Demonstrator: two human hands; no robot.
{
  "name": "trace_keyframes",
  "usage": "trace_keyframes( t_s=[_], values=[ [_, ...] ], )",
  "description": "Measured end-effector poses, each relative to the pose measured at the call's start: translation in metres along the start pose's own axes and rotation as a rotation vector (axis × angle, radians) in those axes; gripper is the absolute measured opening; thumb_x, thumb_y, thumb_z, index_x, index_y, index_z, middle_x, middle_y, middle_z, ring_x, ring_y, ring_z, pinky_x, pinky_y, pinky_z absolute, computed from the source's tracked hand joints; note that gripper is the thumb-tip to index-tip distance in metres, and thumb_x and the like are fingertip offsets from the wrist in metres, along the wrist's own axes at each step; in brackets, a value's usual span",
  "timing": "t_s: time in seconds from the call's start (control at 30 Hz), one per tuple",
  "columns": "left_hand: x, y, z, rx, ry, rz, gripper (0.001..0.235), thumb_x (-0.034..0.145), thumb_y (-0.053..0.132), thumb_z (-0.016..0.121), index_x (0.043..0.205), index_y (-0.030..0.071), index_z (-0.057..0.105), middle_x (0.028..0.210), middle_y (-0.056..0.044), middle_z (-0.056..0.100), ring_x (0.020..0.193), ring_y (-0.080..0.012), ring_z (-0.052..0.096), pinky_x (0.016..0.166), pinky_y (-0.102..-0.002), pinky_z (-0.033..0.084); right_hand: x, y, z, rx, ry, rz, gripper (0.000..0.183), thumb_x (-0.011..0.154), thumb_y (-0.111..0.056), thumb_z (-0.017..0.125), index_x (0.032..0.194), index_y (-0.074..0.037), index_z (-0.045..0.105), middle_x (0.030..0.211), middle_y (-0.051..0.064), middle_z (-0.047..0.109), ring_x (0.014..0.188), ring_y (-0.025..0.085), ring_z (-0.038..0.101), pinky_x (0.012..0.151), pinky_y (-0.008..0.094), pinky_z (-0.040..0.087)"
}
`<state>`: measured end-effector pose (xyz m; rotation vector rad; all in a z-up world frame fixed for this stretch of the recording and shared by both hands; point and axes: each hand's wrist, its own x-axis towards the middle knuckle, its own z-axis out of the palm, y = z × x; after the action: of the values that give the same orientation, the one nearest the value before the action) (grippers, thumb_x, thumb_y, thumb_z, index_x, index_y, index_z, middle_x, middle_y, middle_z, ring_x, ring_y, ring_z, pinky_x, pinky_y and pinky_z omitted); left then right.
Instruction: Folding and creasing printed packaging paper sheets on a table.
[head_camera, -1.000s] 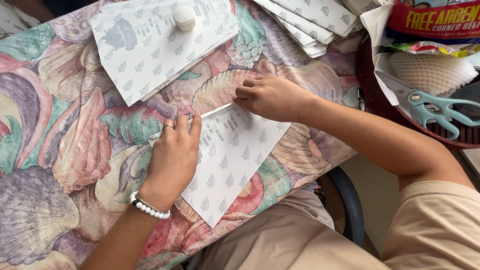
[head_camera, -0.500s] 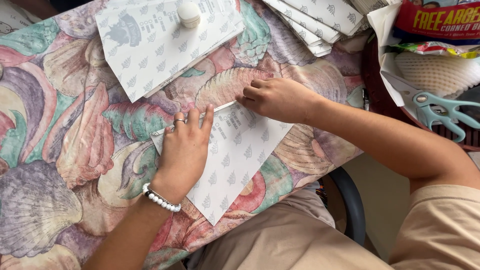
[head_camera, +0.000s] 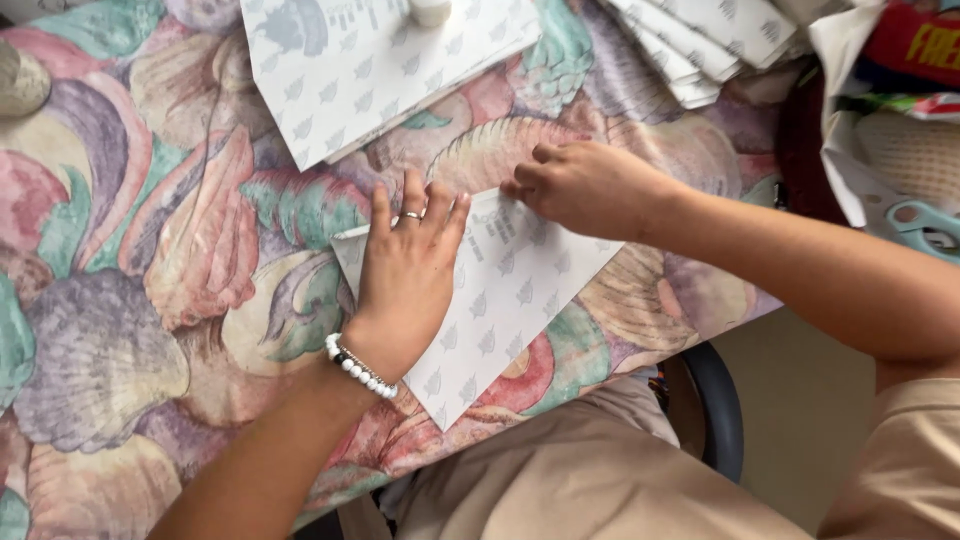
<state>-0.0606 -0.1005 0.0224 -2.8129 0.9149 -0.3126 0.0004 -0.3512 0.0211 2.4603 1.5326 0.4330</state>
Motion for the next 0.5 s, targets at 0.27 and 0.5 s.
trace_keyframes(
  t_s=[0.27, 0.5],
  values=[
    [-0.006, -0.004, 0.022, -0.022, 0.016, 0.055, 0.059, 0.091, 0.009, 0.056, 0.150, 0.009, 0.052, 0.119, -0.014, 0.055, 0.103, -0.0309, 0.059, 0.093, -0.052, 0.051, -0.011, 0.007, -0.001, -0.041, -0.078, -0.015, 0.012, 0.086, -0.005, 0.070, 0.079, -0.013, 0.074, 0.088, -0.003, 0.060, 0.081, 0.016, 0.064, 0.074, 0.025, 0.059],
    [-0.003, -0.004, 0.020, -0.001, -0.042, 0.008, 0.061, 0.090, 0.013, 0.057, 0.151, 0.016, 0.051, 0.119, -0.009, 0.055, 0.105, -0.0279, 0.057, 0.090, -0.047, 0.052, -0.030, 0.022, -0.016, 0.152, -0.312, 0.194, 0.015, 0.094, -0.008, 0.066, 0.087, -0.015, 0.076, 0.106, 0.000, 0.067, 0.098, 0.016, 0.066, 0.090, 0.027, 0.061]
  ],
)
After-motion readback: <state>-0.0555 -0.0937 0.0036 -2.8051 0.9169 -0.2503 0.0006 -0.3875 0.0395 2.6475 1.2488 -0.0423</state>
